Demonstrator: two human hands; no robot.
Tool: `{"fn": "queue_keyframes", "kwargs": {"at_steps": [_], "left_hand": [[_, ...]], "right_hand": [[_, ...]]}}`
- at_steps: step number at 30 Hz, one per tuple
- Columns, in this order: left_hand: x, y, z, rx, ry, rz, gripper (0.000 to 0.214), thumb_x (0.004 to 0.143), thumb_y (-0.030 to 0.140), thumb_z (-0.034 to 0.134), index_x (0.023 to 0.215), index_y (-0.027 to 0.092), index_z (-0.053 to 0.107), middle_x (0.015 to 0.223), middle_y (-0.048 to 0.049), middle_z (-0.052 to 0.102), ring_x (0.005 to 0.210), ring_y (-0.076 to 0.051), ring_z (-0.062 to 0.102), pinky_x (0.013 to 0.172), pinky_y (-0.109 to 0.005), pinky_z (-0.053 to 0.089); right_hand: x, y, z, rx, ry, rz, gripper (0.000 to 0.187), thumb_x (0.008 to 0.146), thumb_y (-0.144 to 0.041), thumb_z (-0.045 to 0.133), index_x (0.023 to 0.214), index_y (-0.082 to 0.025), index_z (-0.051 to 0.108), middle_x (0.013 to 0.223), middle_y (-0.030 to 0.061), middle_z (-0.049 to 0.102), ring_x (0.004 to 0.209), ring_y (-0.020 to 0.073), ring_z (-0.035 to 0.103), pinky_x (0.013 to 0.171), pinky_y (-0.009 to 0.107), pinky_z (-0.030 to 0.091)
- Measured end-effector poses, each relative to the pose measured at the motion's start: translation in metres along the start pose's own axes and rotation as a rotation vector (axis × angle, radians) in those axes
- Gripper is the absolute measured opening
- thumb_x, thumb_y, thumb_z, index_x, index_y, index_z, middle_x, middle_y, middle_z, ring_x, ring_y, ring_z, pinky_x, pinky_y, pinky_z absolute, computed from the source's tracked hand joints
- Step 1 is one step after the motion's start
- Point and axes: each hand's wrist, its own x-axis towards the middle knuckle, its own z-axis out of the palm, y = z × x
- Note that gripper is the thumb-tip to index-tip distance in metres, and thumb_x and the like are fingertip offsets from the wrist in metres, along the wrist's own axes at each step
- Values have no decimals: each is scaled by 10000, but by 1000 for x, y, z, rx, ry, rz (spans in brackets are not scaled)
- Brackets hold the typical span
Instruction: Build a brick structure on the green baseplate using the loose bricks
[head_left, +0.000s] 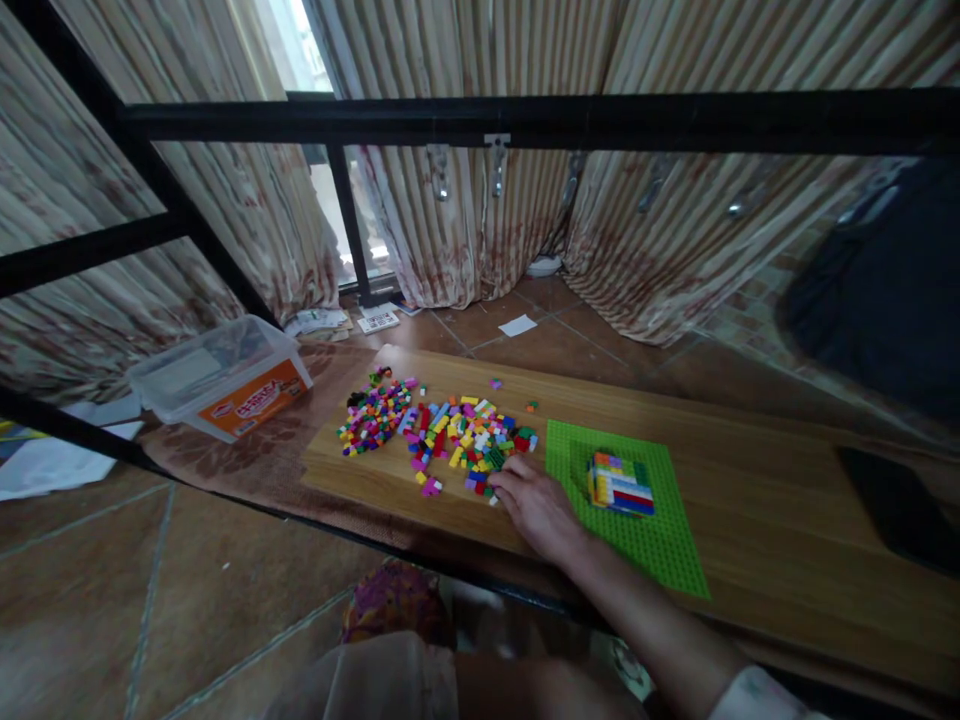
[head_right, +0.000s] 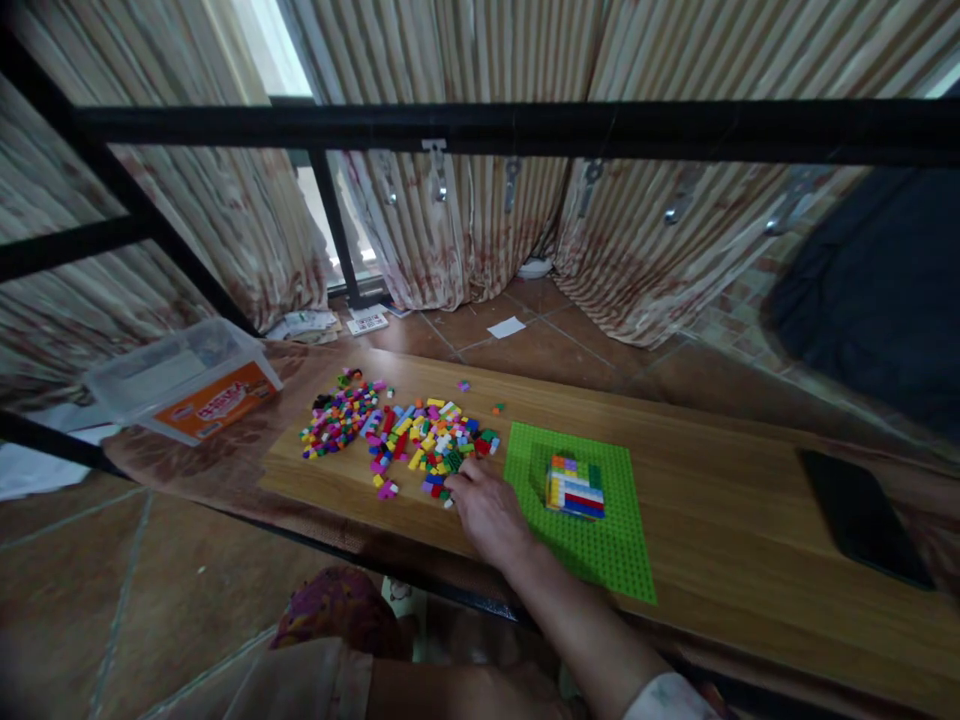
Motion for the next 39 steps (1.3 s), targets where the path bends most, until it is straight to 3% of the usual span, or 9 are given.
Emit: {"fn": "queue_keyframes", "kwargs": {"at_steps": [7,11,13,15,19,22,25,31,39], "left_hand": [[10,-6,-26,-45,-185,-1,284,922,345,540,1158,198,595,1208,-94,591,1012,-194,600,864,-387,531],[11,-12,-64,-42,-287,-12,221,850,374,586,801,194,704,758,-48,704,643,-183,643,547,-266,482],[8,-14,-90,-113,-203,-102,213,854,338,565,846,192,719,757,-38,726,639,-172,652,498,-230,421],[5,-18,-115,-179,-24,-189,172,836,272,574,878,201,725,774,-11,729,671,-144,657,526,-193,409],[11,-41,-144,-200,370,-424,247,864,248,491,877,180,728,750,-3,711,685,-140,632,609,-201,447],[27,-66,-146,-227,686,-602,270,853,192,473,944,148,724,794,-31,724,770,-164,646,730,-239,491],[44,-84,-140,-299,840,-657,290,849,160,469,994,146,719,868,-47,738,857,-175,658,827,-266,501],[65,-92,-125,-363,830,-671,290,834,133,473,964,145,731,862,-44,738,862,-168,656,850,-266,500],[65,-85,-121,-319,787,-640,329,846,125,426,884,143,752,821,-40,734,790,-154,642,760,-232,490]], "right_hand": [[-1,-14,-12,226,142,18,189,934,-173,489,904,-213,671,956,48,624,891,164,587,818,298,475],[-12,5,-50,389,312,96,179,928,-219,506,942,-227,684,907,27,685,835,151,627,793,290,487],[-24,30,-71,427,443,225,163,900,-269,541,926,-216,692,906,33,707,836,164,647,773,299,500],[-37,59,-86,465,576,375,191,859,-332,579,913,-195,701,884,51,722,793,179,659,731,310,518],[-52,98,-97,404,629,410,258,824,-374,582,900,-170,720,913,80,728,832,204,664,782,354,522],[-51,100,-92,356,525,394,249,849,-351,543,901,-191,727,935,66,726,859,199,659,805,352,508],[-45,96,-85,307,416,351,247,868,-308,515,928,-203,730,950,54,718,878,192,644,839,358,483],[-39,104,-75,258,364,306,211,850,-288,551,890,-220,747,903,42,713,909,204,610,866,376,443],[-39,104,-77,376,320,322,192,834,-291,568,858,-246,754,887,33,713,861,195,643,821,346,459]]}}
